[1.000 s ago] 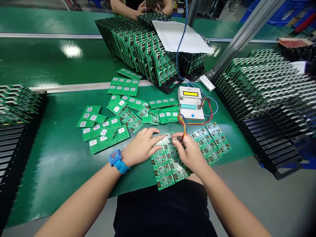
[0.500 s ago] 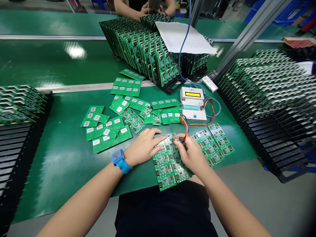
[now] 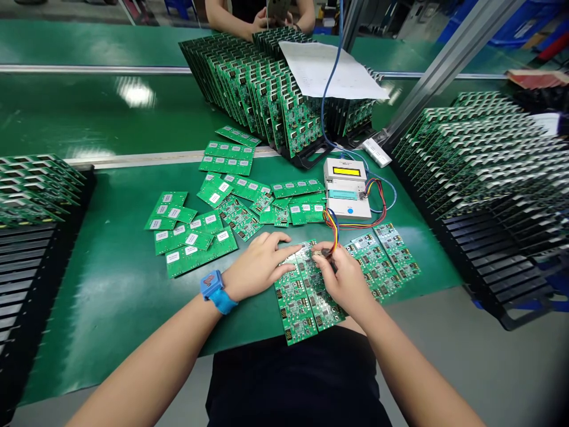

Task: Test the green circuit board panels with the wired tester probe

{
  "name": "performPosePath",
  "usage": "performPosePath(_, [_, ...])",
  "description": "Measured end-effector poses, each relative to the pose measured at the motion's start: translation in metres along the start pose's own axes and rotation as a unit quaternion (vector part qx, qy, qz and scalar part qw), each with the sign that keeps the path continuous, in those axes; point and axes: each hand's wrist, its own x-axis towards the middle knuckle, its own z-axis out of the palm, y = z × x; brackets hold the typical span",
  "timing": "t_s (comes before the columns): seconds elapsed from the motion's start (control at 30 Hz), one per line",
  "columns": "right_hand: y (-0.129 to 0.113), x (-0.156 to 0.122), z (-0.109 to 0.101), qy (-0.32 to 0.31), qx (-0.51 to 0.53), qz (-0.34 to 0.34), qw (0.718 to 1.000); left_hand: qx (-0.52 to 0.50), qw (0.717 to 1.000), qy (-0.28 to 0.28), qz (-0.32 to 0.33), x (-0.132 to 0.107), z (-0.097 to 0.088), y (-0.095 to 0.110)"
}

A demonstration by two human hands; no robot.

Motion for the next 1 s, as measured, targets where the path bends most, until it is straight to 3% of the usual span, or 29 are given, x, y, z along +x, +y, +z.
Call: performPosePath(1.0, [-0.0008, -0.0012, 0.0002, 0.006, -0.004, -0.007, 1.000, -0.003, 1.000, 0.009, 0.002, -0.0008, 0.0013, -0.0005])
